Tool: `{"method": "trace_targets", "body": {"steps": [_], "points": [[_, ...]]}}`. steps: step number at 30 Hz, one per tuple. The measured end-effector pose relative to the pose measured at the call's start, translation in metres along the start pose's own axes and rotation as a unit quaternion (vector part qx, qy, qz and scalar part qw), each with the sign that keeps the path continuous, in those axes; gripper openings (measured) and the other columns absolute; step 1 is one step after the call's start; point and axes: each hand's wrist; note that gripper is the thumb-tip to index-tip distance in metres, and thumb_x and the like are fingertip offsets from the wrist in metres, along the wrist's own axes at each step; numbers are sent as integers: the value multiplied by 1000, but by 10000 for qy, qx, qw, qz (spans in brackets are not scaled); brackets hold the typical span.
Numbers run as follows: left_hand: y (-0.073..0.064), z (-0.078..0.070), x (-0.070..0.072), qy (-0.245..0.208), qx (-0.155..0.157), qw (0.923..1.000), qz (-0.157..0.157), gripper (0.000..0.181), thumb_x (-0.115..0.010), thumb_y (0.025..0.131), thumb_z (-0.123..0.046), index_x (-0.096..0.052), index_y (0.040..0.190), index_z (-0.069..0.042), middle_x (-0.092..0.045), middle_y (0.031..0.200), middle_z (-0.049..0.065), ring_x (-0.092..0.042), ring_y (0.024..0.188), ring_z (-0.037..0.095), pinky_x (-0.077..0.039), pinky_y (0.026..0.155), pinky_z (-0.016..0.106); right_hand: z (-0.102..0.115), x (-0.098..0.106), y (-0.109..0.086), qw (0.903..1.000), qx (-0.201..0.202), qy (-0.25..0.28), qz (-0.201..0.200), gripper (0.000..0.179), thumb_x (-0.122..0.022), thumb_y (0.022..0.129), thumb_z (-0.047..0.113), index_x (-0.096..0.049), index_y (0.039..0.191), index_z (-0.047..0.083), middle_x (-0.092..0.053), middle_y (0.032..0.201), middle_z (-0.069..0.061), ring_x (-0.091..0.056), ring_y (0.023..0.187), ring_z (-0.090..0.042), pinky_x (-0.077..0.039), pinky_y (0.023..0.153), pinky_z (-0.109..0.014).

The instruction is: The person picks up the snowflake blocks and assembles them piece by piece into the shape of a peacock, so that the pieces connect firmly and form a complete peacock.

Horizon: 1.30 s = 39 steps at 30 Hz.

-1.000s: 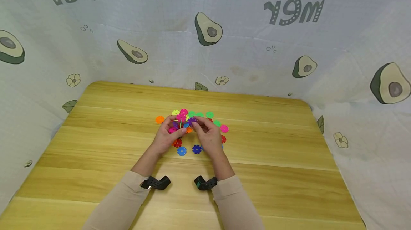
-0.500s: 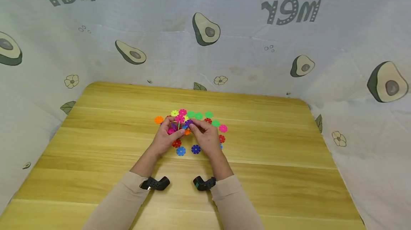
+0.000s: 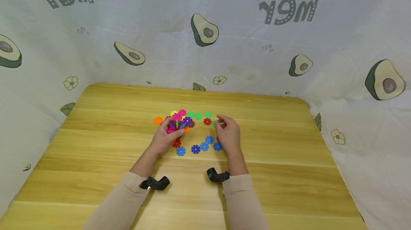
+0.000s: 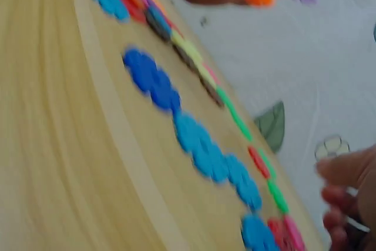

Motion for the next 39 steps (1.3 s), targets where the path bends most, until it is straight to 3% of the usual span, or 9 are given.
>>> {"method": "trace_targets", "body": {"steps": [3,5,12,18,22,25,29,35,39], "points": [[1,1,-1,-35,121,9999,-6,46,-76,90,-10,-56,131,-8,-58,125,12,-54,111,22,-53,86,17,-12,13,2,9947,-378,-953,61,41,-68,98,26,-66,130,2,-63,117,-21,-57,109,-36,-52,91,-47],[1,1,-1,-116,223,9997,-2,47,-77,90,-10,-55,132,-9,-59,124,12,-56,110,22,-54,85,17,-15,19,2,9897,-561,-1301,217,45,-69,97,30,-64,130,0,-61,118,-23,-53,112,-38,-49,94,-51],[0,-1,-1,-317,236,9992,73,52,-78,89,-6,-53,134,-11,-61,117,8,-58,99,16,-55,78,16,-14,22,1,9866,-934,-1264,443,40,-68,99,32,-65,121,-1,-60,122,-22,-53,116,-38,-48,100,-51],[-1,-2,-1,-679,351,9967,264,57,-75,90,0,-48,139,-10,-66,117,7,-70,95,13,-61,85,22,-14,17,2,9945,-979,-335,134,28,-69,99,27,-63,116,6,-67,109,-14,-61,97,-28,-52,82,-32],[0,-1,-1,-592,374,9973,228,59,-75,91,-4,-45,141,-10,-66,118,9,-71,95,13,-60,86,22,-10,11,2,9944,-694,784,136,25,-69,99,21,-62,118,5,-67,108,-13,-67,94,-22,-57,77,-19],[0,0,-1,-530,333,9980,131,55,-76,90,-5,-48,138,-8,-65,118,9,-67,95,11,-59,85,20,-4,4,0,9832,-488,1733,298,24,-68,99,13,-60,119,1,-67,104,-13,-73,88,-23,-63,77,-22],[1,1,-1,-966,292,9948,125,48,-72,92,1,-51,135,-4,-66,118,9,-71,93,11,-63,85,25,6,-8,-6,9646,-213,2556,618,23,-69,97,6,-61,116,-4,-68,95,-8,-75,83,-23,-65,79,-30],[2,1,0,-1295,308,9909,195,51,-68,93,6,-47,139,-3,-65,121,11,-73,94,13,-63,85,29,18,-27,-17,9456,226,3106,938,23,-71,96,7,-61,113,-5,-73,88,2,-77,81,-23,-65,79,-34],[3,0,0,-1185,357,9922,144,58,-71,92,3,-43,143,-4,-63,126,14,-72,95,12,-63,85,26,21,-35,-21,9424,462,3195,877,22,-71,95,7,-61,111,-5,-74,84,5,-77,79,-23,-65,78,-33]]}}
Point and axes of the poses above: each hand's wrist, its own y-axis towards the middle knuckle, its own x-axis out of the back of the hand, z = x × y
